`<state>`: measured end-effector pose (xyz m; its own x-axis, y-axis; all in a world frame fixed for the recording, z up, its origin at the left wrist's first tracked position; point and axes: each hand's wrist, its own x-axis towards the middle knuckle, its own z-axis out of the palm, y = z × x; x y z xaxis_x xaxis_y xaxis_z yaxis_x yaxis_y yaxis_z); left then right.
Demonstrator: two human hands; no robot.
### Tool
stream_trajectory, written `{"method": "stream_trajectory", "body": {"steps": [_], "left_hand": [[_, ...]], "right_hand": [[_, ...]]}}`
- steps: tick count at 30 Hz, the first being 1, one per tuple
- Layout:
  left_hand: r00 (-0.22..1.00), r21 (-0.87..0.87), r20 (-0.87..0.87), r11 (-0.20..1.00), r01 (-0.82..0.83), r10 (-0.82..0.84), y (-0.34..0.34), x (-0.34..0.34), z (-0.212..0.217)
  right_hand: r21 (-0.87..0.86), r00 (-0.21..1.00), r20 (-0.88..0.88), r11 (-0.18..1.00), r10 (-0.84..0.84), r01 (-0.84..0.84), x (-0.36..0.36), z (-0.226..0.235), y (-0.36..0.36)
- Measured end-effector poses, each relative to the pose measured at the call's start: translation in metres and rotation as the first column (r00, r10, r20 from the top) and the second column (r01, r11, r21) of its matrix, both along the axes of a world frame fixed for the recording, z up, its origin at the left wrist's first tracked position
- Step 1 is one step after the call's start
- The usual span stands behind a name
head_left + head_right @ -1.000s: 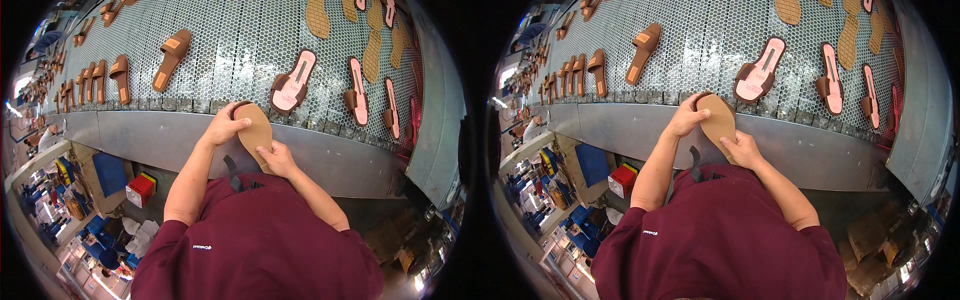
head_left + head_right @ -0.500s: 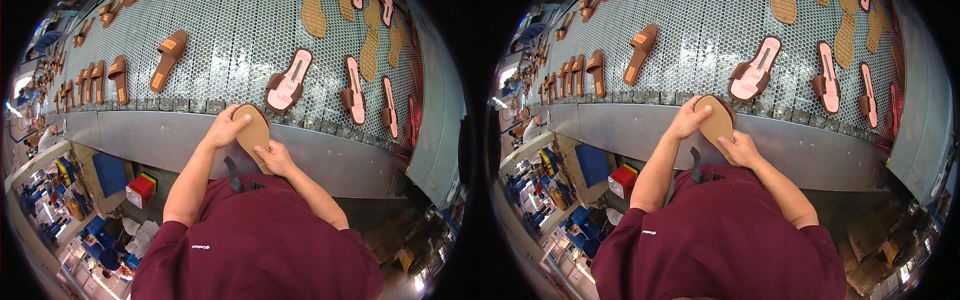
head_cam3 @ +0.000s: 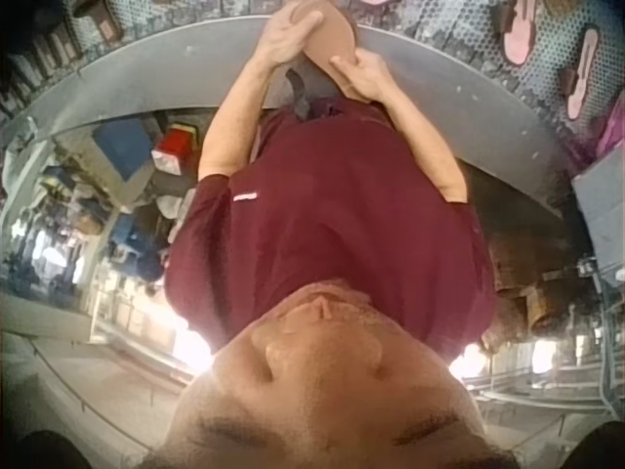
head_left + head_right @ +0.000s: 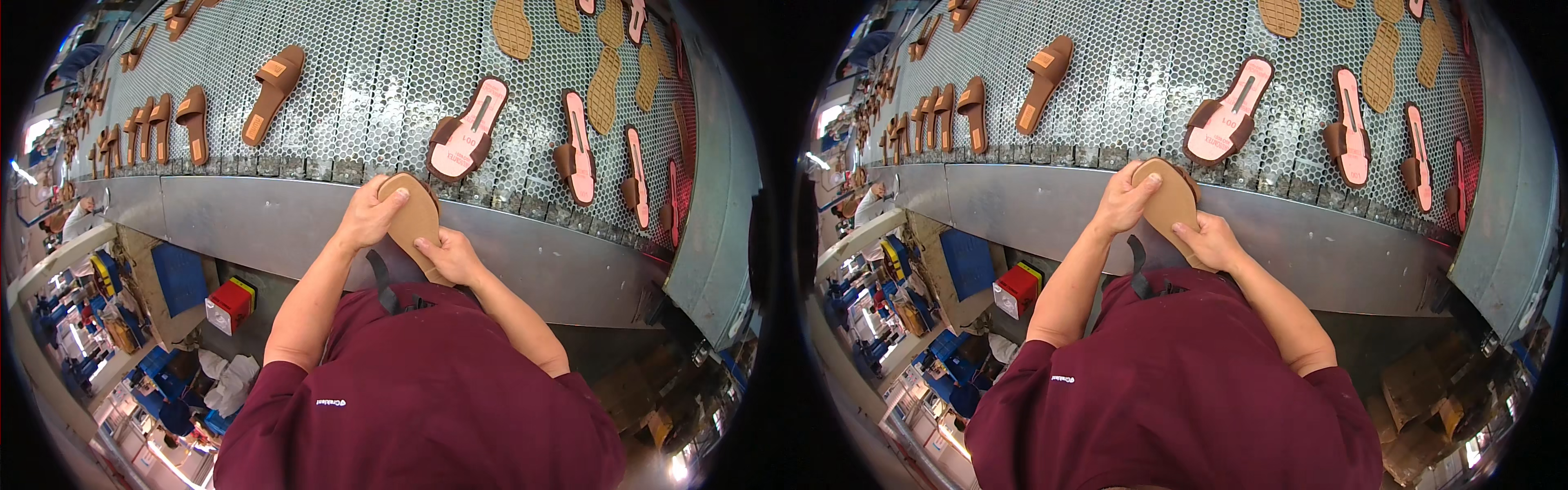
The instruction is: Aligning and matching shoe soles with uppers on a conveyor belt in a shoe factory.
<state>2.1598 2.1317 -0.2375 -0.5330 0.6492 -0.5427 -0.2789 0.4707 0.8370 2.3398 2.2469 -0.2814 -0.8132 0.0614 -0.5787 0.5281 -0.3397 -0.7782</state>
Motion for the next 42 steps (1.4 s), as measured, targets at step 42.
{"method": "stream_trajectory", "body": {"steps": [42], "left_hand": [[0.529, 0.033, -0.797, 0.855, 0.518, -0.29, 0.074, 0.09, 0.011]], "right_hand": [[-0.311, 0.933, -0.114, 0.904, -0.342, 0.293, 0.071, -0.002, 0.088]]}}
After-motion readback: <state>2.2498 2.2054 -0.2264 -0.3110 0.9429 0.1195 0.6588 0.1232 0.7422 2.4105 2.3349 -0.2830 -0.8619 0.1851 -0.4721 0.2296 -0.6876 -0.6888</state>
